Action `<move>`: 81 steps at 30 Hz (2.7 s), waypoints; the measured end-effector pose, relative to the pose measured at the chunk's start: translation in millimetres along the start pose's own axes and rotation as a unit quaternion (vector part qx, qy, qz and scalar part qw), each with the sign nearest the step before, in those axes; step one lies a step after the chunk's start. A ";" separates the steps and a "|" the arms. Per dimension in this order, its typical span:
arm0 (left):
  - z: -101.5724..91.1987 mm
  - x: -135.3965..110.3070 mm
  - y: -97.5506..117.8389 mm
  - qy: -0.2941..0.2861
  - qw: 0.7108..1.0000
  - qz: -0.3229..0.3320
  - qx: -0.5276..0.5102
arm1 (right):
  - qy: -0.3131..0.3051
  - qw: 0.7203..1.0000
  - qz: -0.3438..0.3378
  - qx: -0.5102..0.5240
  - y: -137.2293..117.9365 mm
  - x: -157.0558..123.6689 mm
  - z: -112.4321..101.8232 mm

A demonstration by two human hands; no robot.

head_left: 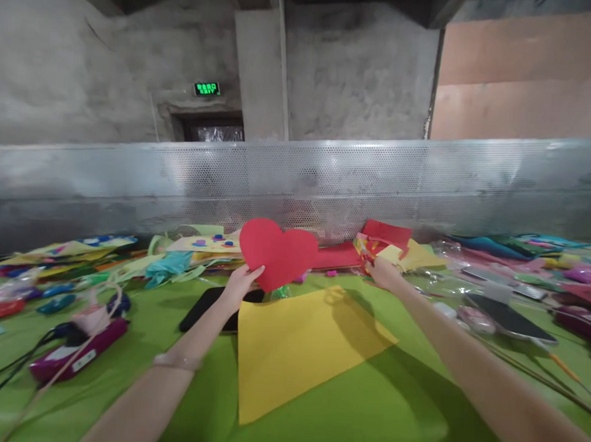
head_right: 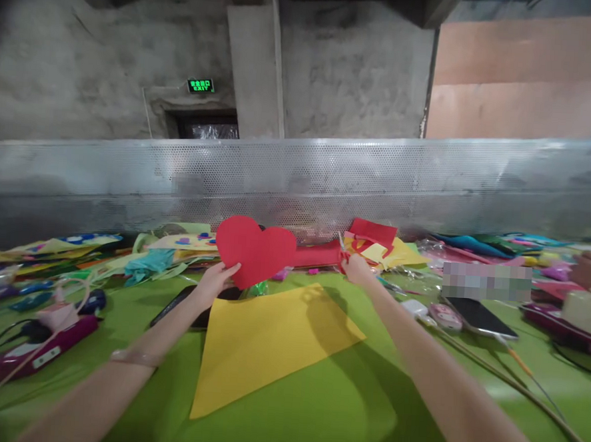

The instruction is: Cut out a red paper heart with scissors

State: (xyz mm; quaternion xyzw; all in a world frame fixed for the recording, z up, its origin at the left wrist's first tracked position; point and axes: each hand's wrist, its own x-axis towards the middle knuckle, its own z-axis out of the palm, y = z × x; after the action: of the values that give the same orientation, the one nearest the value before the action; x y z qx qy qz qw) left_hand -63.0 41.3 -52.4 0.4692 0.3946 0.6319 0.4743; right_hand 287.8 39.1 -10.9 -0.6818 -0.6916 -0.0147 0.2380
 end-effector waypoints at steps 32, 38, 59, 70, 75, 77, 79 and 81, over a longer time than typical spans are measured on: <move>80.8 -78.5 12.4 0.047 0.981 0.190 -0.011 | -0.016 0.779 0.036 0.626 -122.5 -99.6 50.2; 87.7 -92.0 18.3 0.036 0.976 0.215 0.028 | -0.007 0.767 0.020 0.641 -128.9 -106.0 47.4; 87.4 -101.4 24.3 0.024 0.965 0.239 0.108 | 0.013 0.731 -0.006 0.682 -126.4 -107.9 50.5; 84.9 -99.3 23.6 0.031 0.954 0.258 0.150 | 0.016 0.730 -0.026 0.683 -127.8 -109.8 46.4; 85.0 -99.8 24.8 0.028 0.956 0.248 0.156 | 0.017 0.728 -0.028 0.685 -126.5 -108.3 48.8; 85.5 -100.9 25.9 0.028 0.955 0.249 0.159 | 0.017 0.730 -0.024 0.683 -126.4 -107.8 49.4; 86.2 -101.9 26.8 0.029 0.956 0.247 0.156 | 0.015 0.731 -0.022 0.682 -126.3 -107.6 49.7; 86.8 -102.7 27.6 0.032 0.956 0.245 0.156 | 0.014 0.733 -0.023 0.680 -126.2 -107.5 49.8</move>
State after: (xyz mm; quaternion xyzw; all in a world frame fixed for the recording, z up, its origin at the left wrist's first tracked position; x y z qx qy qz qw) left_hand 26.0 -60.2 -27.2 0.5993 0.3760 0.6740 0.2126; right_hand 147.9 -53.1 -54.1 -0.3218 -0.5293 0.4442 0.6473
